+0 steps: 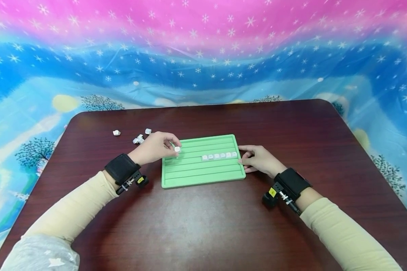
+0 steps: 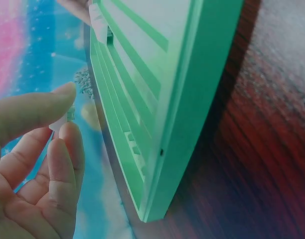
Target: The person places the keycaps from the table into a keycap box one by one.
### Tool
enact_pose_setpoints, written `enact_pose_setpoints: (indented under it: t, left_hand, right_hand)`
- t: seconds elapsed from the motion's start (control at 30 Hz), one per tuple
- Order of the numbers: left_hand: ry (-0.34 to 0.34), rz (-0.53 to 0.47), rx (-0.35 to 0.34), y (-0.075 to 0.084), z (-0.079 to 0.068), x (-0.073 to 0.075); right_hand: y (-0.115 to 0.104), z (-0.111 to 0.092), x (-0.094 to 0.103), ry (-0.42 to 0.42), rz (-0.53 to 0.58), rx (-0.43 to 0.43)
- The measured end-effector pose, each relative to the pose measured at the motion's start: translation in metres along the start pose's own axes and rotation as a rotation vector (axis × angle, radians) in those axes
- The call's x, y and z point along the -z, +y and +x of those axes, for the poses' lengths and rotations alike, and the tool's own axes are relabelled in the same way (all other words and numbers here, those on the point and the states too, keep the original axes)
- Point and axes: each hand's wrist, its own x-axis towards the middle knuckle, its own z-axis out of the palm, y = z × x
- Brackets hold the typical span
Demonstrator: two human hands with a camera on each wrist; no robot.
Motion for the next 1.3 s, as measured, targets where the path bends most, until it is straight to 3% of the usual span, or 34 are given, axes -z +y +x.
enact_pose_setpoints:
  t: [0.37,0.93,1.3]
  left_hand:
    - [-0.050,0.000,-0.031,0.007,0.010,-0.009]
    - [-0.095,0.103,-0.021,0.028,0.022,-0.032]
    - [-0.129,0.172,-0.033,0.032,0.027,-0.042]
  right_hand:
    - [-0.001,-0.002,-0.001,-0.006,-0.001,0.003]
    - [-0.002,-0.002,-0.001,-0.001,0.004,0.004]
    - [-0.001,-0.003,-0.002,-0.001,0.012,0.015]
